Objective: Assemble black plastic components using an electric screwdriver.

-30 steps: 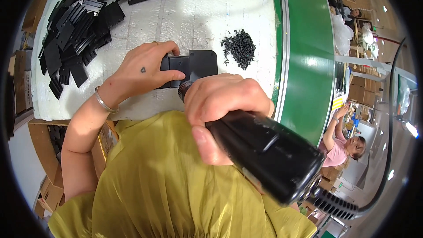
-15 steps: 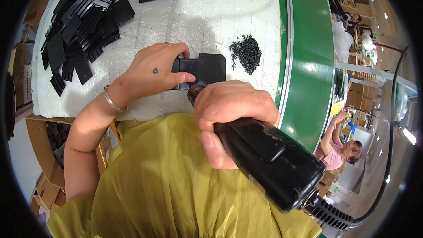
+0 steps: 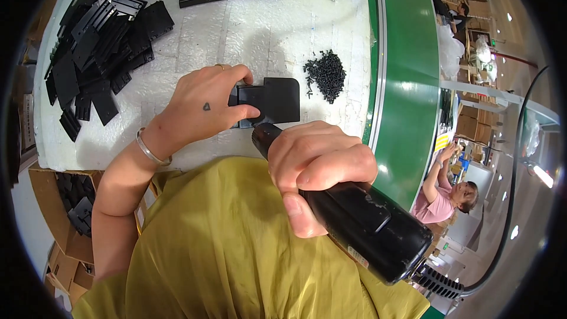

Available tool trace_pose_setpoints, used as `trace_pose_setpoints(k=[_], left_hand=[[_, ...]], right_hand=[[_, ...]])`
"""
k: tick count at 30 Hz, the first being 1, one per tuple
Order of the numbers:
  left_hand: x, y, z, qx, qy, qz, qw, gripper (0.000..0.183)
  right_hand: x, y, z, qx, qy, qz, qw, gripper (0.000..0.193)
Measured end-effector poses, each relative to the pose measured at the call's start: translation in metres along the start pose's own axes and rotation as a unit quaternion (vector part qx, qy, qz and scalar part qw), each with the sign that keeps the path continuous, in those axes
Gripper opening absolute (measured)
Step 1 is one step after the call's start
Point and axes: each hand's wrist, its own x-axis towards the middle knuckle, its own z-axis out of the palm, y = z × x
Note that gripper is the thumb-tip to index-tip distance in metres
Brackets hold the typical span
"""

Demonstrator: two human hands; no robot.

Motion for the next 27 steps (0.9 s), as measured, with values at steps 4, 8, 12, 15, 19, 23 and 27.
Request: trace_pose_setpoints(k=[4,8,12,15,19,23,27], left_hand=[[0.002,-0.001,0.003,-0.007,0.009,0.001,1.0,0.034],[0.006,-0.001,0.003,-0.008,0.035,0.029,0.999,0.033],[0.0,-0.001,-0.001,-0.014,0.044,0.038,0.998,0.035],[0.001,-0.006,0.001,0.0,0.009,0.016,1.0,0.039],[0.003,0.002,-0.015,-0.158,0.077,0.012,0.984,0.042],[-0.007,0.026,-0.01,-0.525,0.171,0.011,0.834,0.052],[-0.016,0.055,0.006,-0.404,0.222,0.093,0.882,0.059]], right_hand=[[0.003,0.001,-0.006,-0.008,-0.022,0.005,1.0,0.022],[0.008,-0.002,-0.007,-0.019,-0.039,0.023,0.999,0.022],[0.002,0.002,0.004,-0.022,0.026,-0.018,0.999,0.028],[-0.003,-0.001,0.001,0.007,0.043,0.03,0.999,0.031],[-0.012,-0.029,0.0,0.072,0.21,-0.054,0.974,0.04],[-0.014,-0.019,-0.004,-0.068,0.289,0.055,0.953,0.074],[-0.041,-0.009,-0.004,-0.084,0.293,0.135,0.943,0.086]])
